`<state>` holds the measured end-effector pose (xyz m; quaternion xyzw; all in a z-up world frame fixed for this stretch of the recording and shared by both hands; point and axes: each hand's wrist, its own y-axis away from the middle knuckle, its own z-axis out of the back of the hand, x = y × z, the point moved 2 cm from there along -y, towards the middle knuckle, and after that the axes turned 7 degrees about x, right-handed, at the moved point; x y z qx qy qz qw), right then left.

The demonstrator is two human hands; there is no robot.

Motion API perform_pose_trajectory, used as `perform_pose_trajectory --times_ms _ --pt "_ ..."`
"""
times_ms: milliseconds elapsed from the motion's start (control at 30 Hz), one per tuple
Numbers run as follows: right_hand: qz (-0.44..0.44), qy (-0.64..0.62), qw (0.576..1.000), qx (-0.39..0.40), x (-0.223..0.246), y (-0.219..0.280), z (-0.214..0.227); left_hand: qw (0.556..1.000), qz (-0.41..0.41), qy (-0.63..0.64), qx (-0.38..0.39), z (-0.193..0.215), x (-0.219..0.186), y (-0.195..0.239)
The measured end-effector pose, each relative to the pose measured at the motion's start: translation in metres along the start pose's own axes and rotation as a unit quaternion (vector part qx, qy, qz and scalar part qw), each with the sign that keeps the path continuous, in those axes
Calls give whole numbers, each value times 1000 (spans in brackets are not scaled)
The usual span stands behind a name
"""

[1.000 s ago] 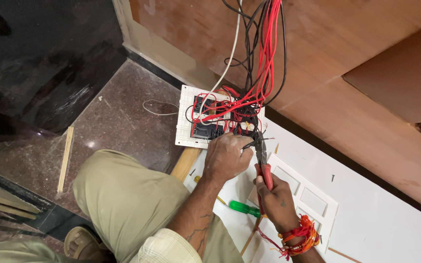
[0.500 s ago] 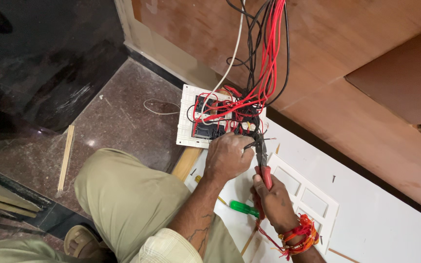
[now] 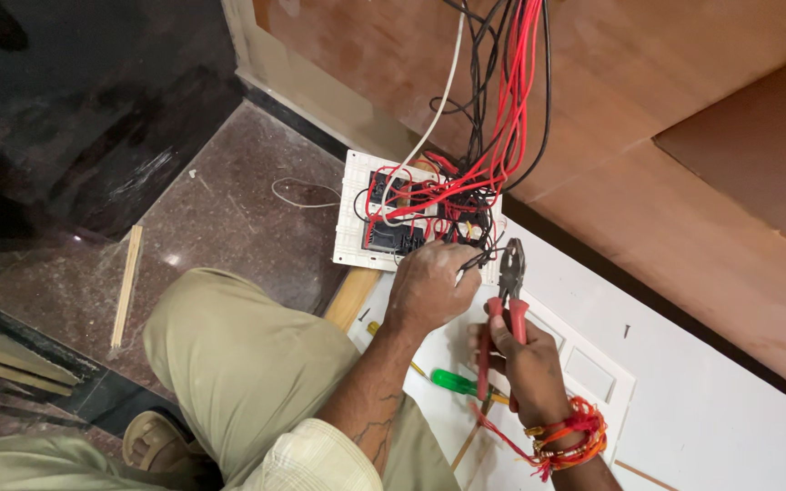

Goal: The person installs an electrical switchboard by connecting wires to terminals with a screwdriver, stripping wire insulation with a tool, and fitting the assembly into a wooden wall panel.

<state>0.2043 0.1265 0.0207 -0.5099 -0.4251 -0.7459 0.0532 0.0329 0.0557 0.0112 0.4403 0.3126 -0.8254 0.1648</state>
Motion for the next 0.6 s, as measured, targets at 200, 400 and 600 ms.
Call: perform_pose_trajectory --times_ms 200,400,600 --pt "17 19 1000 18 -2 -4 -2 988 -54 142 7 0 -8 1" --pt "-49 5 999 -15 -4 1 5 971 29 223 81 -8 -4 0" --pt "-39 -51 996 -67 0 12 11 994 -37 88 45 -7 -4 0"
